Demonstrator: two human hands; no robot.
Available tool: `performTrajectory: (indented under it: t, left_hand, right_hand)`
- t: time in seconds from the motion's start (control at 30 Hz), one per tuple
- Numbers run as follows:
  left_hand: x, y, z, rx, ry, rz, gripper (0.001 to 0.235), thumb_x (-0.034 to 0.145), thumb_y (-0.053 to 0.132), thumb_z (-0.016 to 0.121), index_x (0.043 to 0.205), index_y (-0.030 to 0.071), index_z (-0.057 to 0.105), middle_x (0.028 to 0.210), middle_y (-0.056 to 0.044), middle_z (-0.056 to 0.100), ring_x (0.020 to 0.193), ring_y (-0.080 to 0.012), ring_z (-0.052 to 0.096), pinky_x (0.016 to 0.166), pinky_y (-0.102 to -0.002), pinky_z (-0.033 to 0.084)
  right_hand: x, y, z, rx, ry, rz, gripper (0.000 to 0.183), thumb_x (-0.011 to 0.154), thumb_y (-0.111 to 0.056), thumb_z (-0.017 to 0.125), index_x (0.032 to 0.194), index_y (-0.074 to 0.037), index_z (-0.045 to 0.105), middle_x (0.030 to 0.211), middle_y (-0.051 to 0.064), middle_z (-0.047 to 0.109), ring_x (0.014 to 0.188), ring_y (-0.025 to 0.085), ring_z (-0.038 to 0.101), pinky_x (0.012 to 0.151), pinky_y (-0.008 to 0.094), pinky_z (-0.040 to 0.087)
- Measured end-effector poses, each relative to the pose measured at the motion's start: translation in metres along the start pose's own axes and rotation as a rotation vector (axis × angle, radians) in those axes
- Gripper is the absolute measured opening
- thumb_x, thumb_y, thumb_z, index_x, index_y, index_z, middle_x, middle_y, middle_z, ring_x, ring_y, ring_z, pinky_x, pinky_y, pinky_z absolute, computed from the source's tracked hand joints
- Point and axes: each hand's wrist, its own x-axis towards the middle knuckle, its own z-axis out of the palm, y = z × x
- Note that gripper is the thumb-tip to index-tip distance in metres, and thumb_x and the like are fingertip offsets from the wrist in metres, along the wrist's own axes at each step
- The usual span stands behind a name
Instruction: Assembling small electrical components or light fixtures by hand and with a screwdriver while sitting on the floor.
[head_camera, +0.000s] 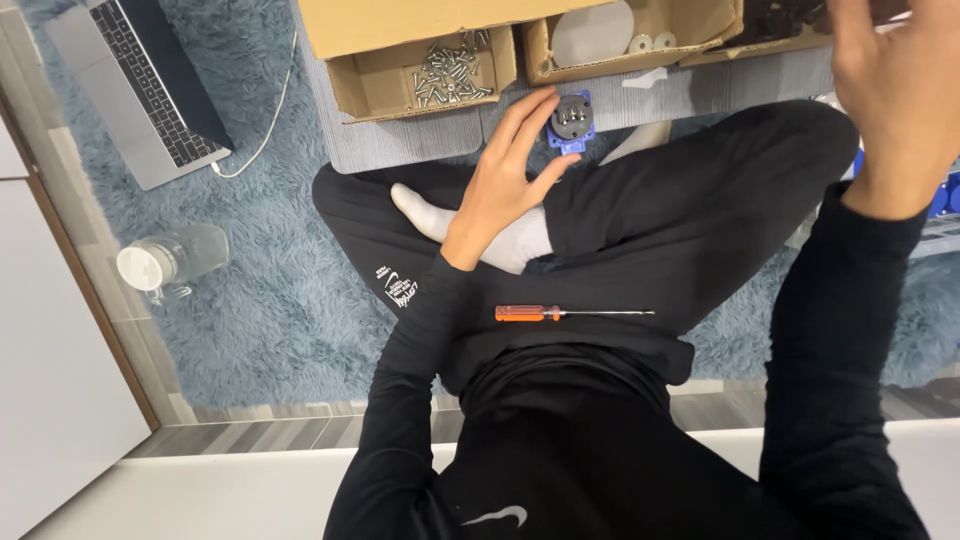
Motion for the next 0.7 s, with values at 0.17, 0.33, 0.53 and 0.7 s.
performTrajectory:
  t: [0.17,0.33,0.53,0.7]
  left_hand:
    - [-0.002,0.000,0.000,0.025,0.001,-0.009,0.065,0.100,0.018,0.091,0.153,0.003,0.057,0.159,-0.010,0.054,0.143,-0.0300,0.067,0.123,-0.040,0.058]
    - [-0.001,-0.001,0.001,0.024,0.000,-0.020,0.064,0.100,0.018,0.090,0.153,0.003,0.058,0.157,-0.010,0.055,0.140,-0.0289,0.067,0.121,-0.039,0.059]
    - [-0.007,-0.011,0.009,0.083,0.017,0.013,0.068,0.101,0.017,0.093,0.156,0.003,0.056,0.159,-0.012,0.053,0.140,-0.0301,0.065,0.117,-0.039,0.060]
    - [-0.012,-0.001,0.004,0.077,0.023,-0.024,0.076,0.100,0.024,0.096,0.160,0.007,0.052,0.163,-0.013,0.049,0.147,-0.0317,0.060,0.126,-0.042,0.057]
  right_hand:
    - [-0.007,-0.005,0.004,0.130,0.028,0.076,0.017,0.144,0.009,0.093,0.139,0.016,0.078,0.118,0.024,0.089,0.095,0.032,0.083,0.082,0.037,0.066]
    - [-0.009,-0.010,-0.002,0.107,0.022,0.035,0.015,0.144,0.011,0.093,0.140,0.015,0.078,0.120,0.023,0.092,0.098,0.031,0.088,0.084,0.035,0.068]
    - [-0.019,-0.032,-0.008,0.276,0.140,0.107,0.026,0.141,0.006,0.070,0.133,0.028,0.081,0.124,0.035,0.080,0.109,0.046,0.078,0.107,0.048,0.061]
    - [-0.032,-0.073,-0.008,0.889,0.179,0.296,0.041,0.134,0.029,0.060,0.157,-0.002,0.045,0.138,0.038,0.063,0.115,0.047,0.067,0.096,0.052,0.061]
